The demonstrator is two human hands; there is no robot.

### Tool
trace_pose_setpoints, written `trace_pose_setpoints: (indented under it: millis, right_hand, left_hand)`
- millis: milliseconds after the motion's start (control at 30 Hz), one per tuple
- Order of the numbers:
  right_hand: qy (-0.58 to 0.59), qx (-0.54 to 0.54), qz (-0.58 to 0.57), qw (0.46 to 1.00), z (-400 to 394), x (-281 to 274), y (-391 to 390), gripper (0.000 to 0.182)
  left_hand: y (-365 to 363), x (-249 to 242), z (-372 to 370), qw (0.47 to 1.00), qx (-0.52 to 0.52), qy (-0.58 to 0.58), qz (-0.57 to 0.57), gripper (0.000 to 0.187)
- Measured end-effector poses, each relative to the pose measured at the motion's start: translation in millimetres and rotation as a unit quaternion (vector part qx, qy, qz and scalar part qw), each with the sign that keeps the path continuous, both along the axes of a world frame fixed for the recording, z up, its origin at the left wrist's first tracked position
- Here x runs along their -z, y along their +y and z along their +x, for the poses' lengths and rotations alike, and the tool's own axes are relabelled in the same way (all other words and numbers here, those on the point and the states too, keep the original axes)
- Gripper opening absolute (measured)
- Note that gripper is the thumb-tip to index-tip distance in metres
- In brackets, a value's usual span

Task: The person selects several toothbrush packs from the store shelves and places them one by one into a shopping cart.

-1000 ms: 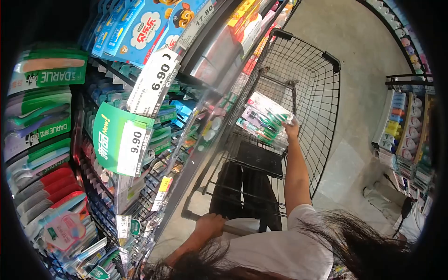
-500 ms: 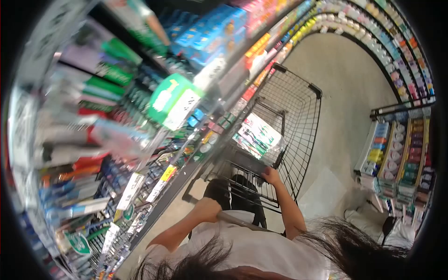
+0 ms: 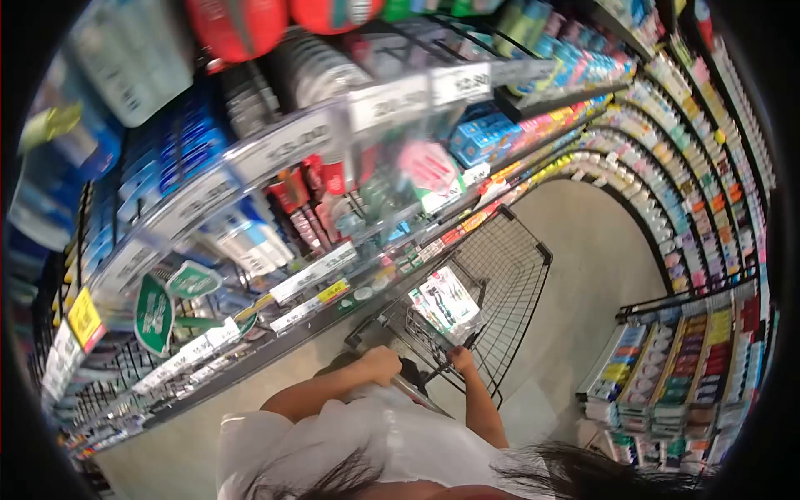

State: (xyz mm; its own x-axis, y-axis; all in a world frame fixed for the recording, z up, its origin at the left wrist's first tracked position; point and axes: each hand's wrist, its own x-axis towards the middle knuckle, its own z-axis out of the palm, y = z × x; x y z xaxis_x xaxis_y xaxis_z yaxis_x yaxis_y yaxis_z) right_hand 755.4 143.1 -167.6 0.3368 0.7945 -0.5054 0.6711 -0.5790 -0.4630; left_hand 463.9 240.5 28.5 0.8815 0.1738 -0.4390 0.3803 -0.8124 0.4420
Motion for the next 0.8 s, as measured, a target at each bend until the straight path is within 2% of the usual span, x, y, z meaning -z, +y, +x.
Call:
trace_pose_setpoints:
  millis: [200,333,433,500,567,600,667,700,733,800]
  right_hand:
    - [-0.117,-0.042,-0.098,0.987,-37.9,-13.6,6.2,0.032]
    - [-0.120,-0.024,-0.076,0.990,-52.9,-20.9,-1.7,0.031]
    - [-0.151,0.053,-0.082,0.984,-69.5,-46.1,3.1,0.025]
    - [-0.156,0.029,0.001,0.987,-81.8,-77.2,28.7,0.024]
    - [-0.140,0.032,0.182,0.973,-113.3,-140.0,85.3,0.025]
    - [-0.078,0.007,0.355,0.931,-133.3,-184.7,114.9,0.021]
    - [-0.004,-0.038,0.463,0.885,-171.1,-270.2,166.7,0.020]
    - [0.026,-0.034,0.527,0.849,-190.6,-308.5,187.8,0.024]
    - [0.040,-0.033,0.527,0.848,-204.7,-334.3,205.7,0.033]
    - [0.059,-0.061,0.565,0.820,-226.4,-368.6,239.5,0.063]
  left_hand:
    - [-17.2,2.7,-24.8,1.000,-0.003,-0.017,0.020,0.025]
    - [-19.1,1.8,-35.4,0.999,0.000,-0.033,0.027,0.026]
    - [-20.5,2.8,-38.5,0.999,0.015,-0.015,0.026,0.027]
    - [-20.3,0.8,-37.6,0.999,0.020,-0.008,0.024,0.026]
    - [-19.5,-0.6,-37.5,0.999,0.020,-0.012,0.023,0.025]
    - [-19.7,-1.0,-37.3,1.000,0.018,-0.014,0.021,0.025]
    - [-19.2,-1.9,-35.9,0.999,0.023,-0.010,0.027,0.024]
    - [-19.0,-1.6,-35.7,0.999,0.024,-0.008,0.031,0.024]
    - [-19.3,-1.0,-35.9,0.999,0.015,-0.015,0.033,0.023]
    - [-17.5,0.7,-35.7,0.999,-0.006,-0.032,0.040,0.022]
